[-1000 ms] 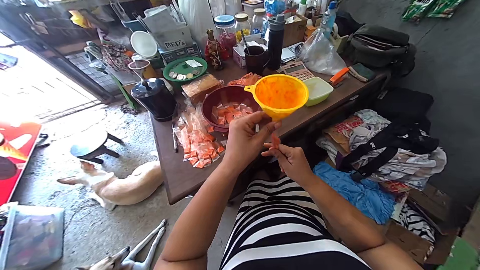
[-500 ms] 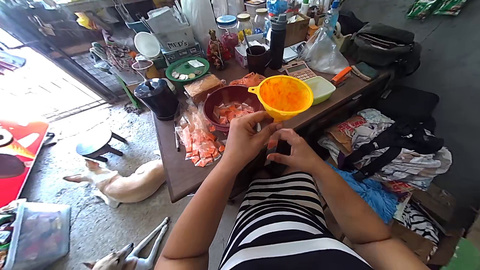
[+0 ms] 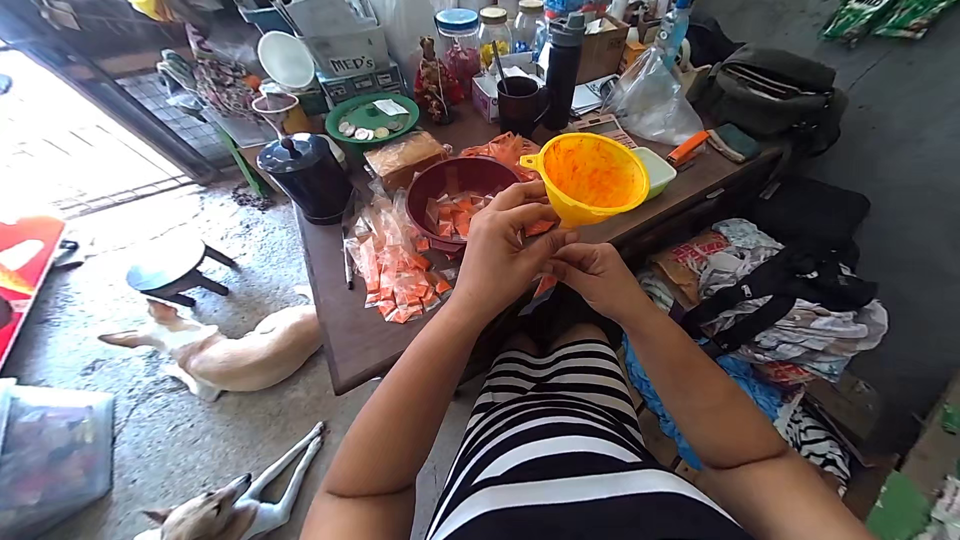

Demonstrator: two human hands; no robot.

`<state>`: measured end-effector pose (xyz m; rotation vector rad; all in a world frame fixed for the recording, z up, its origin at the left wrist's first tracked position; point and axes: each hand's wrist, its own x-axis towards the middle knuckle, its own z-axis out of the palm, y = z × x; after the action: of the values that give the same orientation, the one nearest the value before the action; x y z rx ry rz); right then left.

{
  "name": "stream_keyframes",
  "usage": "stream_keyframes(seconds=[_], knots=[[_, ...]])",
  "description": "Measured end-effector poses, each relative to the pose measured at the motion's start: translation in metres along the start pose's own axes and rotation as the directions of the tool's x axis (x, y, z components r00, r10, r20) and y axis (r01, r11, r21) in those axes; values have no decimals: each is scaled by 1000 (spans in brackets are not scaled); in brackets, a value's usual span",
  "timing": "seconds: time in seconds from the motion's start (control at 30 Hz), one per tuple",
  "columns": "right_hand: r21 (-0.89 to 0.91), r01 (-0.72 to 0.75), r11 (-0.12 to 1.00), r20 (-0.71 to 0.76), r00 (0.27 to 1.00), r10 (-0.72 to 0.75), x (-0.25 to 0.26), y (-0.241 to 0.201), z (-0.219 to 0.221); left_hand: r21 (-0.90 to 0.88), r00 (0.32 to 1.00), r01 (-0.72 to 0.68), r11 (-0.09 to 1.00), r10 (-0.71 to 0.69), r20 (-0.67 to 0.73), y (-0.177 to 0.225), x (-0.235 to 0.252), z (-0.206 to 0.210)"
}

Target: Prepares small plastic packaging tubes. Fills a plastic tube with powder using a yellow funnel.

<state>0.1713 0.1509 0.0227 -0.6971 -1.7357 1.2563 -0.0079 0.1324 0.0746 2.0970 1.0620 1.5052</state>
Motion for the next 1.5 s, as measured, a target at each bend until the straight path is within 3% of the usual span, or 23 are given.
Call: stream_keyframes(seconds=[0.4,0.63,1.1,1.23,1.43,1.5], knots=[[-31,-226,974,1,974,226,-13,24,18,-17,999,-9,1000,8,-33,-4,1,-11],[-60,-259,964,16,965,261,-21,51,27,-32,997,-32,999,30,-76,-3,8,-19],[-48,-190,981,-26,982,189,-35,85,38,-27,992,-55,998,52,-114,-2,25,-28],[-22,-224,974,12,974,225,-25,74,34,-38,993,-35,999,30,-113,2,32,-31],[55,26,998,-18,1000,-25,8,36,23,-17,998,-41,999,40,-45,6,43,-31],[46,38,998,-29,999,-37,13,28,23,-1,997,-58,998,58,-50,10,47,-33]])
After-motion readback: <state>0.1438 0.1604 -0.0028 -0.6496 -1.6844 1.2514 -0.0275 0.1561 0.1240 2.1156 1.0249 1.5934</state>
